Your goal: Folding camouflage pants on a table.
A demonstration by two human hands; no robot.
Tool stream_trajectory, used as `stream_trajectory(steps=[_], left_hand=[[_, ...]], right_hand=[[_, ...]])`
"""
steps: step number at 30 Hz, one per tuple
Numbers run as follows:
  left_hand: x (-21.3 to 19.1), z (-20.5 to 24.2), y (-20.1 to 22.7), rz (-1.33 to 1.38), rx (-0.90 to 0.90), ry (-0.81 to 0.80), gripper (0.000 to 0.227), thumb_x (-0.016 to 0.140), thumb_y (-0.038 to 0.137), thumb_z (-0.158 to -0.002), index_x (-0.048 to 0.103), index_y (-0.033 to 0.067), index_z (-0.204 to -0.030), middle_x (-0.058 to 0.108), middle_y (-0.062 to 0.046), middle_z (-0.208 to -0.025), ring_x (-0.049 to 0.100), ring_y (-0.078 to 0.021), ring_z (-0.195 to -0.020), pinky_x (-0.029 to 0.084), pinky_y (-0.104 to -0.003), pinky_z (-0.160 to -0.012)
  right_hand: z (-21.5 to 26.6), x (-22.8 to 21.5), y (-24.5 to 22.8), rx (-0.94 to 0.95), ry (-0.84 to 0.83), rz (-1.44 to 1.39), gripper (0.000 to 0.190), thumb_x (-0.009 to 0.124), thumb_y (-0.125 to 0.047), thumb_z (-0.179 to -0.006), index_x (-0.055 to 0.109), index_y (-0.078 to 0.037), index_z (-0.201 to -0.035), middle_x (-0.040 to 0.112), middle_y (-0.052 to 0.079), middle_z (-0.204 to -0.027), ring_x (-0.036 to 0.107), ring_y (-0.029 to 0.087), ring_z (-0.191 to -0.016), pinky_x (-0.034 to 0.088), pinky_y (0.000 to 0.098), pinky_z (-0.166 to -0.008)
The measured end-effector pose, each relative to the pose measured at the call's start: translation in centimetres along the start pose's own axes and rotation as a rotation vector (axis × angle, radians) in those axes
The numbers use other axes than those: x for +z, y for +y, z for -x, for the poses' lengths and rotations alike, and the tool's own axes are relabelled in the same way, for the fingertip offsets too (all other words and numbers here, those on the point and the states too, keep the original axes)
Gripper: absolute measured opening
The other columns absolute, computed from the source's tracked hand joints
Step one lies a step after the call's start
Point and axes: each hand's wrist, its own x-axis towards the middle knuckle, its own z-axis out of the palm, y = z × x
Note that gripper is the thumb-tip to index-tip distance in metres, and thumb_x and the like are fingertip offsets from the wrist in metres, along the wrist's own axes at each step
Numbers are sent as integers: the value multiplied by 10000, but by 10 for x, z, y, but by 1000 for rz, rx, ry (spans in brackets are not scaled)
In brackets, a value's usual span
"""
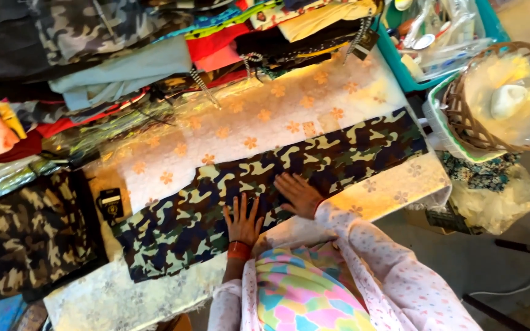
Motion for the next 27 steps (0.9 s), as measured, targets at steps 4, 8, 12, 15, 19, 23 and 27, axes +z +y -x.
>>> stream_trajectory(steps=[4, 8, 12, 15, 19, 23, 27], left_hand=[[-8, 2, -3, -58, -56, -19, 659, 449, 622, -965, 327, 399, -1573, 198, -61, -1680, 153, -407, -1534, 34, -806, -1111], [-14, 6, -8, -36, -38, -128, 710, 437, 673, -949, 311, 384, -1585, 183, -83, -1686, 127, -445, -1533, 22, -830, -1093], [-33, -2, -4, 10, -21, -208, 752, 458, 720, -905, 318, 388, -1564, 157, -106, -1679, 110, -463, -1515, 20, -834, -1080], [-57, -10, 0, -37, -47, -505, 755, 459, 735, -906, 278, 424, -1569, 98, -117, -1694, 70, -471, -1528, 1, -808, -1105], [-31, 11, -11, 80, 85, -122, 740, 487, 702, -900, 331, 385, -1550, 177, -127, -1662, 132, -472, -1500, 18, -780, -1105], [-16, 23, -12, 25, 182, -232, 688, 469, 626, -955, 331, 370, -1579, 212, -116, -1674, 181, -355, -1534, 34, -725, -1170], [-21, 24, -13, 30, 230, -198, 670, 464, 621, -968, 341, 377, -1579, 235, -117, -1674, 197, -334, -1542, 49, -698, -1189]], right_hand=[[9, -32, 41, 48, -71, 55, 803, 567, -533, -942, 394, -32, -1545, 327, 175, -1605, 279, 338, -1469, 176, 561, -1172], [50, -78, 146, 685, -370, 385, 601, 527, -456, -1006, 424, -174, -1527, 377, 84, -1651, 335, 302, -1533, 316, 523, -1201], [138, -64, 267, 968, 144, 418, 683, 465, -461, -1111, 252, -153, -1683, 218, 167, -1733, 230, 412, -1560, 153, 674, -1183], [138, -81, 276, 1022, 172, 181, 702, 472, -476, -1043, 272, -200, -1657, 214, 194, -1705, 198, 424, -1538, 135, 659, -1170], [153, -70, 305, 1117, 363, -14, 600, 520, -401, -1099, 378, -205, -1647, 367, 171, -1688, 303, 384, -1533, 144, 677, -1188], [160, -81, 314, 1110, 502, 19, 477, 784, -300, -920, 621, -148, -1342, 587, 156, -1275, 528, 391, -1241, 371, 593, -1077], [151, -93, 309, 1117, 504, 183, 217, 831, -198, -913, 706, -120, -1073, 641, 123, -1098, 599, 385, -1094, 405, 573, -972]])
